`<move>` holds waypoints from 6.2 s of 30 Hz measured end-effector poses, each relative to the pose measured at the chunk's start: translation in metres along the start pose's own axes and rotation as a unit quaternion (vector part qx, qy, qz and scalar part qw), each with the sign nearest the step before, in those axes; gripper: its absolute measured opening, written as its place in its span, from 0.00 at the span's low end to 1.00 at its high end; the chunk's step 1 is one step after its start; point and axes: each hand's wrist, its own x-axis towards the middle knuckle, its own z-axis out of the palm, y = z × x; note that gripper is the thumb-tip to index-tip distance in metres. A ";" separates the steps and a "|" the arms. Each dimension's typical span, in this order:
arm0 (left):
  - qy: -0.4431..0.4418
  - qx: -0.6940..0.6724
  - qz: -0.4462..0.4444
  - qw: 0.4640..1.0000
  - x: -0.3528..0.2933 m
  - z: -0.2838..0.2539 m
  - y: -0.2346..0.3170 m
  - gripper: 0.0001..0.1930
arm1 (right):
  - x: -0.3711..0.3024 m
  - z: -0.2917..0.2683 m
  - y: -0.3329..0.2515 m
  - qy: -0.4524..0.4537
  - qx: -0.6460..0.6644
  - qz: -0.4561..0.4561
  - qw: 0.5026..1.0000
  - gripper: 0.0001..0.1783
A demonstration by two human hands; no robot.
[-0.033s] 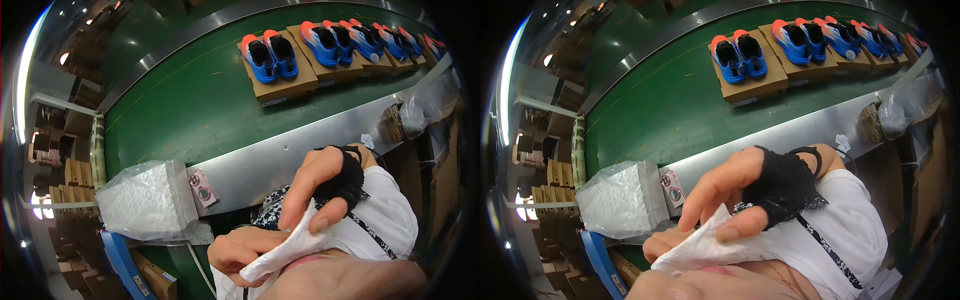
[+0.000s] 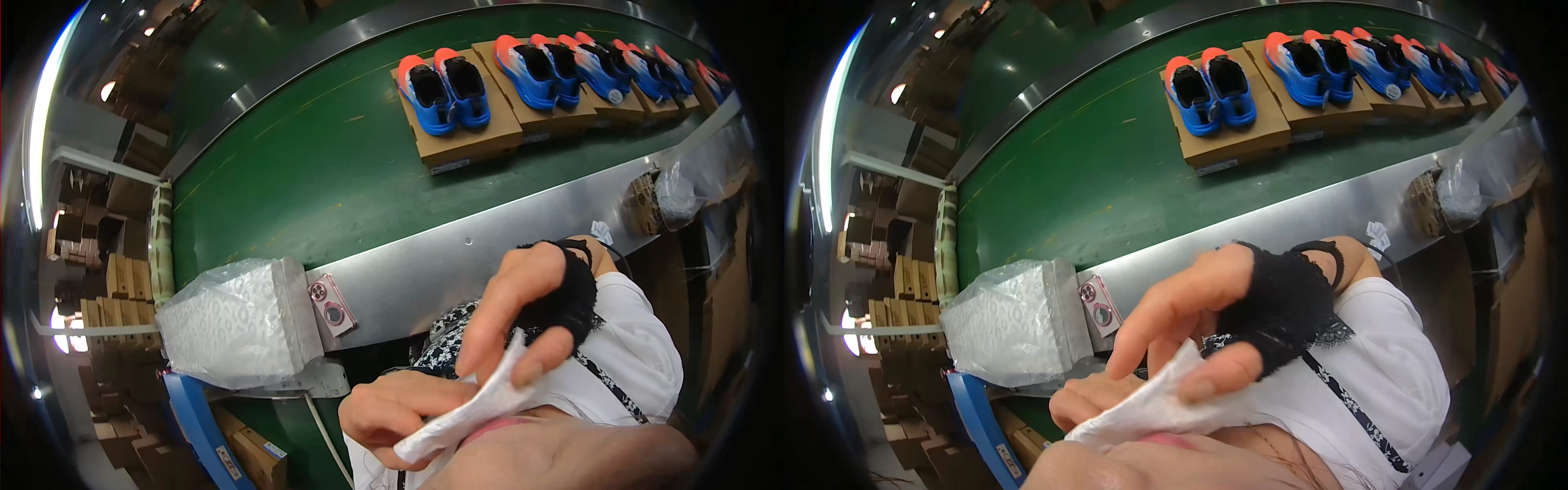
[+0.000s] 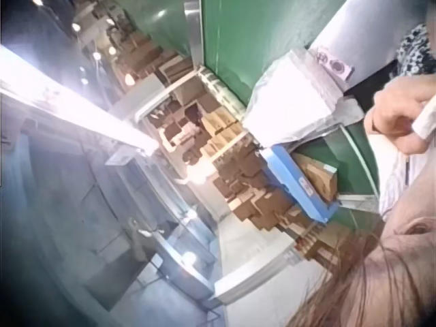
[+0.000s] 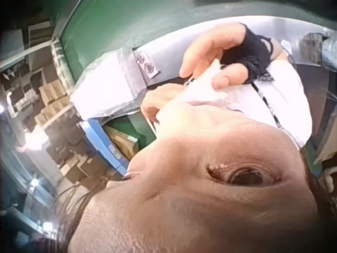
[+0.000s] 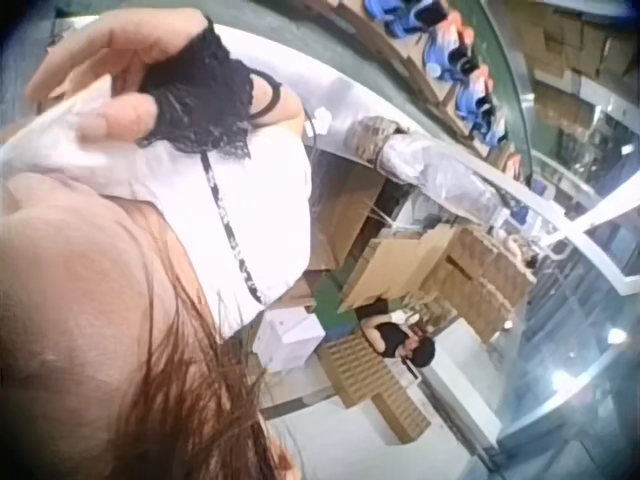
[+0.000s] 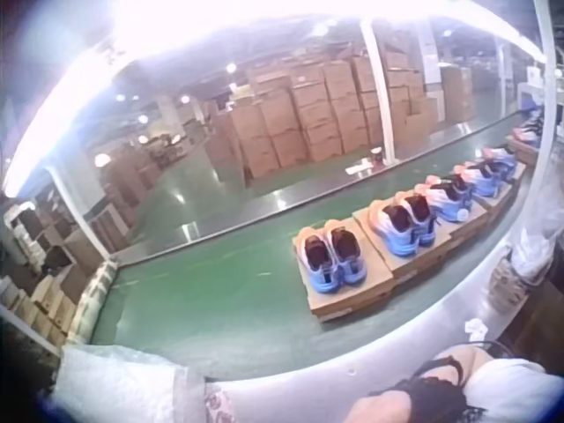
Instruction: Packaging athletic shoes into cardboard boxes with tissue paper and labels.
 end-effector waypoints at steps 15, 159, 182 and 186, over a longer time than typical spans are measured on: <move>0.702 0.260 -0.048 0.662 -0.079 0.003 -0.029 0.08 | 0.068 -0.054 0.111 0.107 -0.094 0.160 0.977 0.20; 0.385 0.245 -0.547 0.702 -0.078 -0.160 -0.107 0.17 | -0.292 -0.129 0.154 0.597 -0.625 0.394 0.313 0.08; 0.477 0.714 -0.477 0.186 -0.372 -0.123 0.183 0.21 | -0.342 -0.132 0.144 0.663 -0.633 0.298 0.266 0.13; 0.488 0.652 -0.580 0.032 -0.316 -0.111 0.156 0.19 | -0.317 -0.127 0.125 0.634 -0.570 0.432 0.295 0.17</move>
